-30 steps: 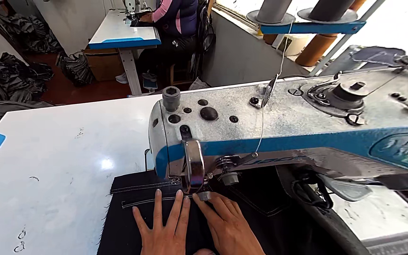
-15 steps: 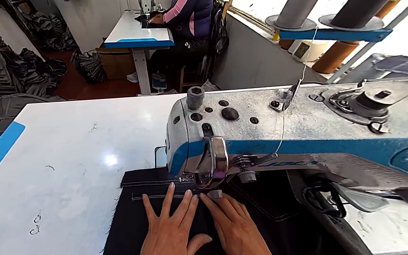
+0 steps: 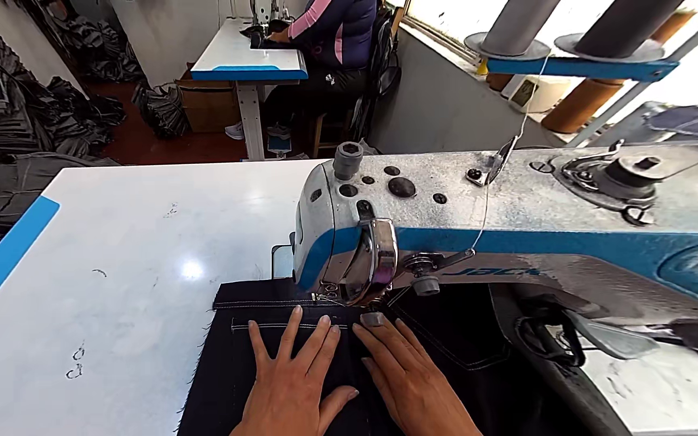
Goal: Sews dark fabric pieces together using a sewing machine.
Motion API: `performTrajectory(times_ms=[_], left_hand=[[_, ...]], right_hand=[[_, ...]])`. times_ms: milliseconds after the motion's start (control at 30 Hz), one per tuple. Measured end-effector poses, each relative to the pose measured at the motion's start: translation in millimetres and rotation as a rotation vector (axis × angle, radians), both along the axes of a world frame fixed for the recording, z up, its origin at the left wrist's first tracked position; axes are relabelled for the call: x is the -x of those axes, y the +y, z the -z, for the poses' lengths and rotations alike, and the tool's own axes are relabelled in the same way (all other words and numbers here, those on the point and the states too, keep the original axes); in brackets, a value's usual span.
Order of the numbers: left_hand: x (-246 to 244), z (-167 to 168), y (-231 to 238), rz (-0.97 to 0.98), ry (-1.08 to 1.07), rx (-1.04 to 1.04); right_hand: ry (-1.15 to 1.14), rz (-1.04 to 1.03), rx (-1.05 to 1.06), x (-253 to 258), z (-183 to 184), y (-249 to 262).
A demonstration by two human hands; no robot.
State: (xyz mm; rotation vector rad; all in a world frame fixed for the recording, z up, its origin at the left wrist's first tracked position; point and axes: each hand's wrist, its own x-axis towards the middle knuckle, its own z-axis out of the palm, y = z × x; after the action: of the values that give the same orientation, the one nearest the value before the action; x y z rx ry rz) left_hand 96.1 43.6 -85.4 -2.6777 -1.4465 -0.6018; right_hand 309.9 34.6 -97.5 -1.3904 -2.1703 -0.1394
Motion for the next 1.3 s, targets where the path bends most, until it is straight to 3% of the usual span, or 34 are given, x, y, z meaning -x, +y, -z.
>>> performTrajectory(times_ms=[300, 767, 1300], left_hand=[[17.8, -1.1, -0.7, -0.133, 0.012, 0.01], [22.7, -5.5, 26.7, -0.108, 0.023, 0.075], [26.3, -5.5, 30.1, -0.071, 0.026, 0.076]], right_hand=[[0.034, -0.116, 0.105, 18.4, -3.2, 32.0], [0.003, -0.049, 0.079, 25.6, -2.4, 54.2], [-0.022, -0.013, 0.06, 30.7, -2.8, 45.7]])
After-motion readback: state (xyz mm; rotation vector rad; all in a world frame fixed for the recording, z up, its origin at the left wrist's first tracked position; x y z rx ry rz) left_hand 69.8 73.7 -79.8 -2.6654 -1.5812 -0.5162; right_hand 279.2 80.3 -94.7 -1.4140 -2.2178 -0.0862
